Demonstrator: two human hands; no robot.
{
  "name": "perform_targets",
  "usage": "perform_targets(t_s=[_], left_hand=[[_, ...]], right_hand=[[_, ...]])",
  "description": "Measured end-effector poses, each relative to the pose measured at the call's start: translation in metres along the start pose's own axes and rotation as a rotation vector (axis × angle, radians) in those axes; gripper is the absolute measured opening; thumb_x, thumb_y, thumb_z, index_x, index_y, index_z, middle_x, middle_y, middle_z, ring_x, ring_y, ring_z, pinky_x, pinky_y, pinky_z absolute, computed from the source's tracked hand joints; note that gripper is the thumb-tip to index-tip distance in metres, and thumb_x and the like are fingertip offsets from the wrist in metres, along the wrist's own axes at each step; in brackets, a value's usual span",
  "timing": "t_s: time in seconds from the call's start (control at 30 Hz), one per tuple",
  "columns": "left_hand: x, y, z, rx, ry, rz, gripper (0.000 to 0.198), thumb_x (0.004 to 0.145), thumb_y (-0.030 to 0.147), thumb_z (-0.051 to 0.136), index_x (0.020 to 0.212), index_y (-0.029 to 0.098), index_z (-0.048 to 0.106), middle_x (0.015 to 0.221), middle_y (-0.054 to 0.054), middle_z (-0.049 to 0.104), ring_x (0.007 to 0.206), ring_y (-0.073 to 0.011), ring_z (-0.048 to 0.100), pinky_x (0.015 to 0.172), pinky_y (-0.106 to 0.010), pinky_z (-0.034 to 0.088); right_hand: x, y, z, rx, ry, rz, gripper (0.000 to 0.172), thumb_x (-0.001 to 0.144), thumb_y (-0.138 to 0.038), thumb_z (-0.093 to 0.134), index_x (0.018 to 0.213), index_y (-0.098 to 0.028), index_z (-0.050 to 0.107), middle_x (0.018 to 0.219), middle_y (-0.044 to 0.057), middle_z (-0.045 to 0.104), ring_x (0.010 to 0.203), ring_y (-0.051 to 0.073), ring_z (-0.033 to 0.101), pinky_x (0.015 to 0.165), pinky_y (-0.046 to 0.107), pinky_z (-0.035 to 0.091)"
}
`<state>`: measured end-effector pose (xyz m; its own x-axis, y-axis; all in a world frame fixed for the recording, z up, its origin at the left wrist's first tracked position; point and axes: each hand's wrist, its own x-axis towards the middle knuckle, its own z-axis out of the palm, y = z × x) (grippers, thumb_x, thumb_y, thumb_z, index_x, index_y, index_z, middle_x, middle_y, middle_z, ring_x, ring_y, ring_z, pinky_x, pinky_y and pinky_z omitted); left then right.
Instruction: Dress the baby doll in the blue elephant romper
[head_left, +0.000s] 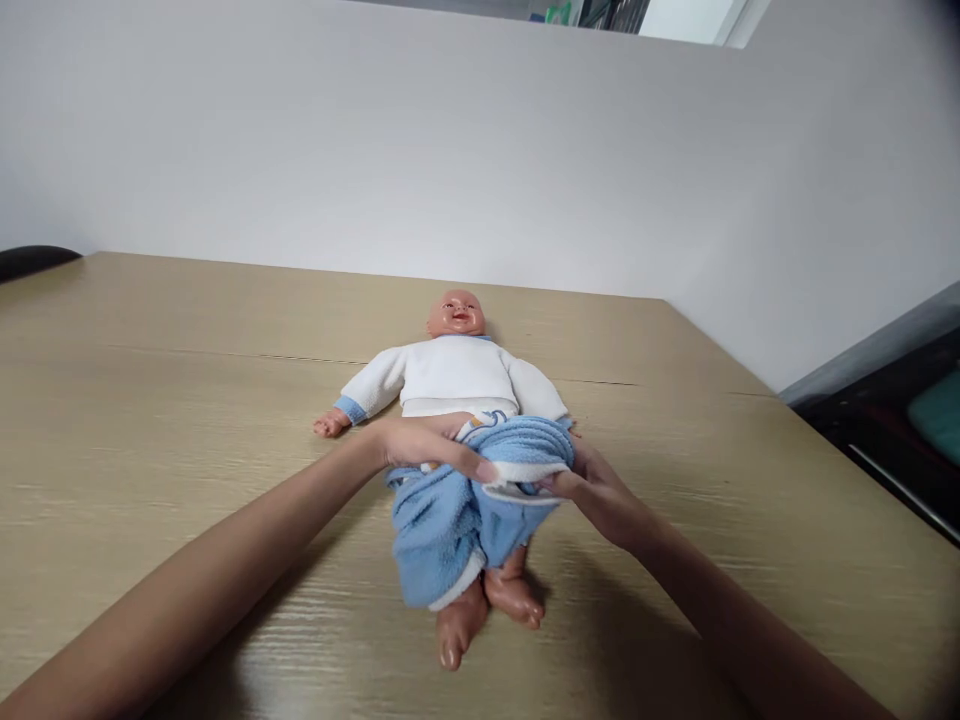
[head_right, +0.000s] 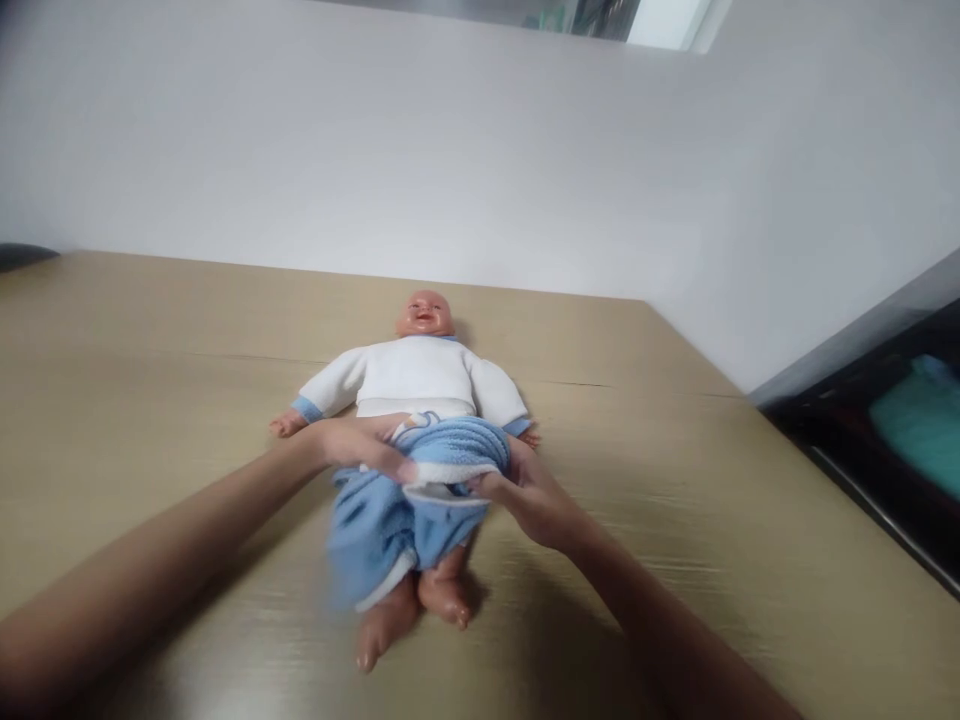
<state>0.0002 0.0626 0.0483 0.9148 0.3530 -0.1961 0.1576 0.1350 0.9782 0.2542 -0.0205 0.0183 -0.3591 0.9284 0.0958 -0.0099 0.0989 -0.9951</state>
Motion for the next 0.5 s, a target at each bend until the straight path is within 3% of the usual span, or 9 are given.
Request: perform_targets(t_s=[0.1,0.23,0.3,0.4,0.5], left_hand=[[0.0,0.001,0.003,-0.007,0.046,0.015,0.054,0.074,0.049,0.086,0.115,0.016,0.079,0.096,-0.006,0.081,0.091,-0.0247,0.075,0.084,-0.032,0.062],[0.003,0.011,0.01,0.13,-0.036,0.087,0.058,0.074,0.048,0.089,0.122,0.016,0.078,0.117,-0.007,0.081,0.113,-0.0269,0.074,0.103,-0.034,0.058],[0.004,0.019,0.016,0.251,-0.031,0.083,0.047,0.08,0.044,0.085,0.118,0.018,0.079,0.12,-0.005,0.081,0.118,-0.0268,0.072,0.108,-0.034,0.055],[0.002,0.03,0.026,0.353,-0.047,0.029,0.027,0.086,0.039,0.072,0.101,0.018,0.077,0.107,-0.002,0.08,0.111,-0.0251,0.072,0.103,-0.033,0.055],[-0.003,0.039,0.038,0.399,-0.167,0.01,0.021,0.089,0.036,0.066,0.099,0.018,0.072,0.102,-0.001,0.078,0.104,-0.0224,0.073,0.096,-0.031,0.056]], right_hand=[[-0.001,-0.005,0.006,-0.192,0.121,-0.096,0.025,0.095,-0.032,0.071,0.115,-0.018,0.075,0.106,0.006,0.077,0.101,0.024,0.068,0.093,0.034,0.056],[-0.018,-0.023,0.02,-0.343,0.167,-0.072,0.032,0.096,-0.026,0.064,0.125,-0.018,0.075,0.115,0.007,0.078,0.108,0.027,0.069,0.1,0.037,0.054],[-0.037,-0.03,0.033,-0.338,0.207,0.049,0.036,0.095,-0.03,0.064,0.128,-0.018,0.075,0.114,0.008,0.079,0.104,0.028,0.071,0.095,0.037,0.057],[-0.073,-0.033,0.063,-0.253,0.255,0.325,0.045,0.093,-0.052,0.068,0.122,-0.018,0.077,0.1,0.009,0.08,0.093,0.031,0.072,0.08,0.039,0.061],[-0.104,-0.025,0.093,-0.172,0.339,0.477,0.06,0.089,-0.068,0.071,0.124,-0.02,0.076,0.11,0.012,0.081,0.106,0.036,0.074,0.094,0.044,0.061]])
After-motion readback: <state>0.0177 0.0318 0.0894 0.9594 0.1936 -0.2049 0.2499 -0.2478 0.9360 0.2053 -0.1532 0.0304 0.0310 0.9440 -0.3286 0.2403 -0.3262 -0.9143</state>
